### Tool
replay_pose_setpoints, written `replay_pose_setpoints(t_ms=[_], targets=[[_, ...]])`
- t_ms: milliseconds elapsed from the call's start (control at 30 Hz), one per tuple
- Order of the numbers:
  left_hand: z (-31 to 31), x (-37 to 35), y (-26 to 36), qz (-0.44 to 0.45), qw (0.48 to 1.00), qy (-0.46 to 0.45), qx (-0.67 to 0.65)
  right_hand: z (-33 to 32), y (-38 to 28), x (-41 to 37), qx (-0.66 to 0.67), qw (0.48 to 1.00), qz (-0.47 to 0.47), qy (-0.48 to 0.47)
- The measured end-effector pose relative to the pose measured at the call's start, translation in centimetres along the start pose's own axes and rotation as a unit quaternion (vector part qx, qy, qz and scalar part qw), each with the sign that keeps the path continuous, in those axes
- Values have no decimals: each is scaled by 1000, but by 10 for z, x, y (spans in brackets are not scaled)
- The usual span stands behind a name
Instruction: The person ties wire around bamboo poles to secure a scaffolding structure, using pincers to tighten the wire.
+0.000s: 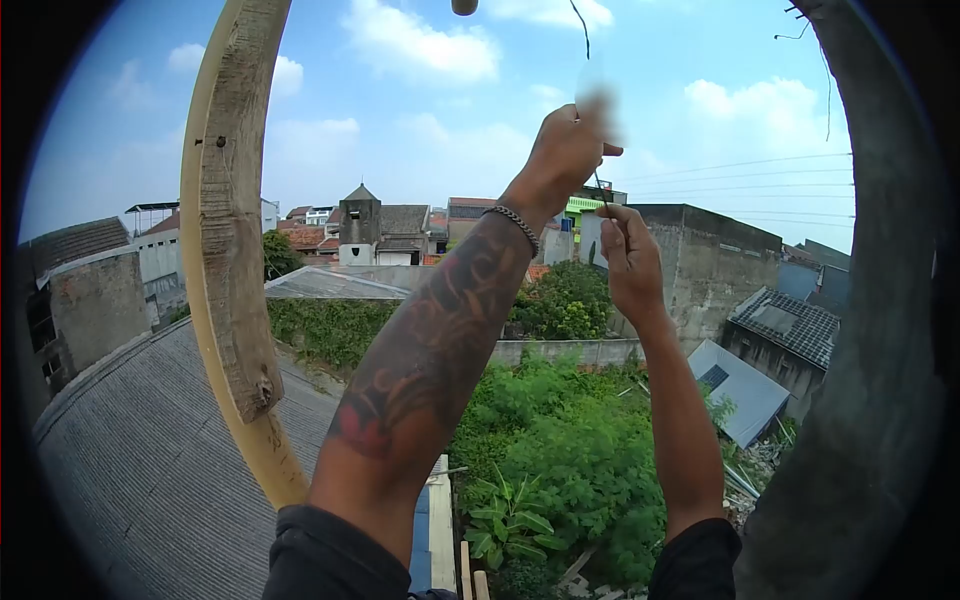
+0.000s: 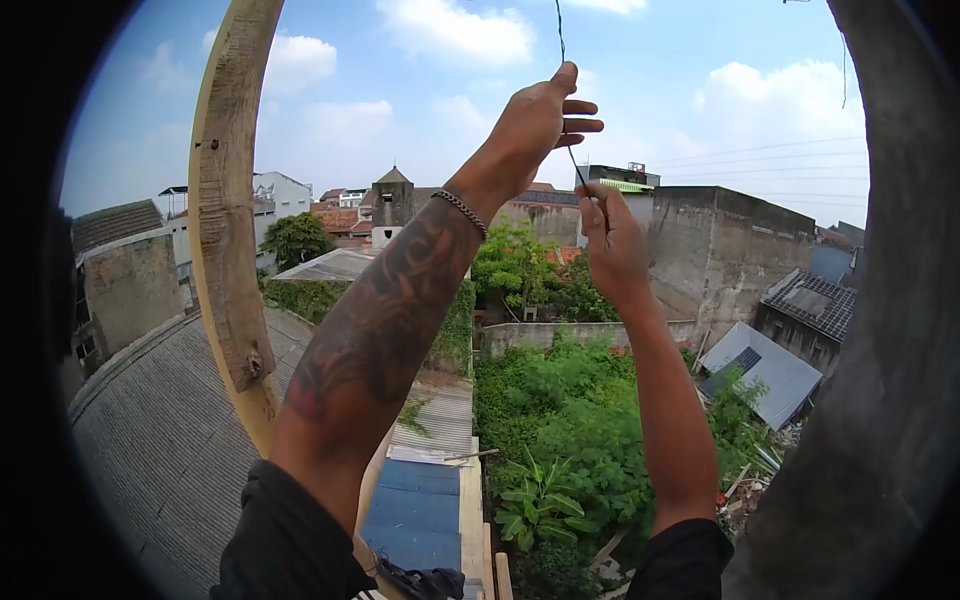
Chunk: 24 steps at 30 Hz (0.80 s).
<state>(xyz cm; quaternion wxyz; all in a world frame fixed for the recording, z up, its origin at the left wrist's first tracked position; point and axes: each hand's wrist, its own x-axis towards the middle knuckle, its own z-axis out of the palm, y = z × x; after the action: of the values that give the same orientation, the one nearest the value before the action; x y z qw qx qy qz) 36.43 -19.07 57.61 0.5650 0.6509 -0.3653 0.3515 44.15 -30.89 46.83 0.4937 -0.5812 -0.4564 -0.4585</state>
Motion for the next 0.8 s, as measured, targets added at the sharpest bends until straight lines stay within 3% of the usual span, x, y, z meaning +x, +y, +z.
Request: replay_pose_setpoints(t_ms=[33, 100, 133, 233, 333, 367, 433, 533, 633, 700, 733, 800], targets=[[7, -5, 1, -8, 992, -4, -124, 0, 2, -4, -41, 998, -48, 28], [8, -9, -5, -15, 987, 11, -158, -1, 9, -9, -123, 980, -134, 85], [9, -8, -7, -21, 984, 54, -169, -12, 9, -7, -365, 897, -221, 119], [10, -9, -12, -10, 975, 47, -219, -17, -7, -8, -400, 899, -9, 176], [18, -10, -16, -3, 971, 57, -230, -8, -12, 11, -73, 954, 152, 246], [19, -10, -15, 3, 972, 63, -226, 0, -12, 20, 79, 932, 172, 308], [21, -10, -18, 15, 974, 64, -218, 14, -14, 45, 373, 815, 195, 399], [21, -14, -20, 24, 980, 62, -188, 4, -35, 78, 289, 887, 211, 293], [18, -13, -19, 22, 984, 59, -169, 6, -37, 115, 79, 977, 113, 163], [18, -12, -18, 27, 985, 50, -162, 14, -54, 128, 29, 994, 78, 75], [17, -11, -21, 32, 987, 41, -155, 20, -57, 135, -48, 995, 59, 65], [9, -11, -25, 36, 986, 26, -161, 25, -69, 137, -80, 994, 38, 59]])
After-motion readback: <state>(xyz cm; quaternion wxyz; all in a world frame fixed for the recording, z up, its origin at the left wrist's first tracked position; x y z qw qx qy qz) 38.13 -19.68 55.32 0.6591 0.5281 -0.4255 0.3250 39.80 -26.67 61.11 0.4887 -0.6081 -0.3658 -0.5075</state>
